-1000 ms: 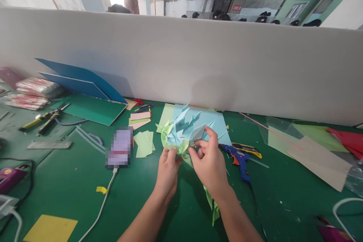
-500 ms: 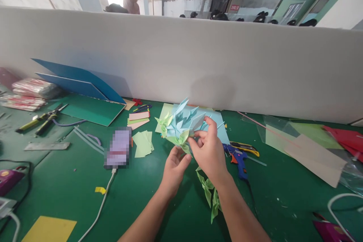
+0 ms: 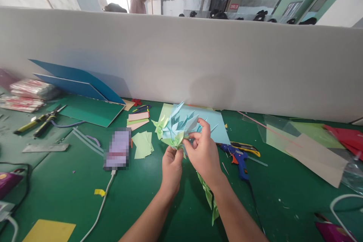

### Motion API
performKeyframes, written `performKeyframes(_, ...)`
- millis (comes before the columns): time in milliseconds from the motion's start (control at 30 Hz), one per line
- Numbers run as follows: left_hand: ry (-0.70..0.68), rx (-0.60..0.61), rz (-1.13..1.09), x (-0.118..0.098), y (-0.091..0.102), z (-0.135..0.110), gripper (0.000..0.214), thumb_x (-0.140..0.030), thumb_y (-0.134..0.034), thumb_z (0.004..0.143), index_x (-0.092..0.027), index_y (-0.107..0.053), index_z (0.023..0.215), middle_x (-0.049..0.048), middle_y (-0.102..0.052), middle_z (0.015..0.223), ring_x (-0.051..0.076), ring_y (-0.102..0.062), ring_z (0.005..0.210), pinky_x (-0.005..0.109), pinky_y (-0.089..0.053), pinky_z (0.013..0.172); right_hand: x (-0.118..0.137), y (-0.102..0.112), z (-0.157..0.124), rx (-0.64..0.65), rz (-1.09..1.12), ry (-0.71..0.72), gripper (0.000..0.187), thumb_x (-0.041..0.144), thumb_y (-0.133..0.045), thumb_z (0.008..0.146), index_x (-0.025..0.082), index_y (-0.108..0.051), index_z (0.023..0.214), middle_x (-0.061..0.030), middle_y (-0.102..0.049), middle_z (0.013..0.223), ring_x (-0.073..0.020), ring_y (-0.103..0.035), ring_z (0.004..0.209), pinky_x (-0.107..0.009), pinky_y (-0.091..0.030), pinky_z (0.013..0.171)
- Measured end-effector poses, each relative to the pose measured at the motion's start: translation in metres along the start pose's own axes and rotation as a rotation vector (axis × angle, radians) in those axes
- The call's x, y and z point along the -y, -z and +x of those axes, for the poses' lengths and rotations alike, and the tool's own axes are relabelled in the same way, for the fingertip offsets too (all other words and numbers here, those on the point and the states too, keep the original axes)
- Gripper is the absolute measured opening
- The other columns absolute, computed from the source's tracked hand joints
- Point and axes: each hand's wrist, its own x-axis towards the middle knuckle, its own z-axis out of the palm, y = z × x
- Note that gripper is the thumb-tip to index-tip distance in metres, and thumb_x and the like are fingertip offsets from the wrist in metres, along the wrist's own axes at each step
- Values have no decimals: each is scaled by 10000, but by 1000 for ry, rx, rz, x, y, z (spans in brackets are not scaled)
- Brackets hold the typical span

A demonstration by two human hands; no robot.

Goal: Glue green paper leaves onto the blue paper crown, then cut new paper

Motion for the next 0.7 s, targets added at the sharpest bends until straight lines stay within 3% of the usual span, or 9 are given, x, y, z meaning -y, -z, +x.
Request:
performKeyframes(133, 0, -38, -13, -1, -5, -2, 223, -291, -726, 600, -179, -539, 646, -30, -591, 620, 106, -514, 572, 225, -424, 593, 1, 0, -1, -4, 17, 9, 519, 223, -485, 714, 146, -347, 1208, -27, -689, 729, -123, -494, 421, -246, -338, 427)
performKeyframes(367, -9, -78, -53, 2, -5, -2, 214, -283, -722, 617, -179, -565, 719, 0, -648, 745, 134, -589, 699, 243, -455, 691, 3, 0, -1, -13, 32, 33, 532, 219, -490, 723, 149, -344, 1230, -31, -696, 736, -122, -499, 420, -247, -348, 428)
performKeyframes(467, 0, -18, -84, 5, -2, -2, 253, -320, -729, 633, -187, -582, 789, 28, -679, 864, 168, -623, 831, 266, -466, 774, 3, 1, 0, -12, 44, 16, 538, 226, -500, 720, 150, -351, 1232, -34, -696, 748, -118, -500, 422, -245, -355, 423)
performKeyframes(633, -74, 231, -70, 19, 3, -3, 464, -237, -808, 538, -213, -611, 957, 79, -674, 1052, 252, -581, 1084, 323, -443, 913, 3, 3, 3, -19, 55, -12, 627, 225, -527, 705, 143, -321, 1291, -29, -693, 742, -121, -514, 438, -258, -409, 459)
performKeyframes(700, -71, 220, -2, 26, 5, -2, 425, -206, -816, 510, -212, -635, 894, 78, -691, 1006, 268, -570, 1106, 329, -449, 907, 4, 2, 3, -22, 52, -8, 658, 223, -525, 713, 145, -299, 1326, -26, -693, 741, -121, -521, 439, -258, -418, 461)
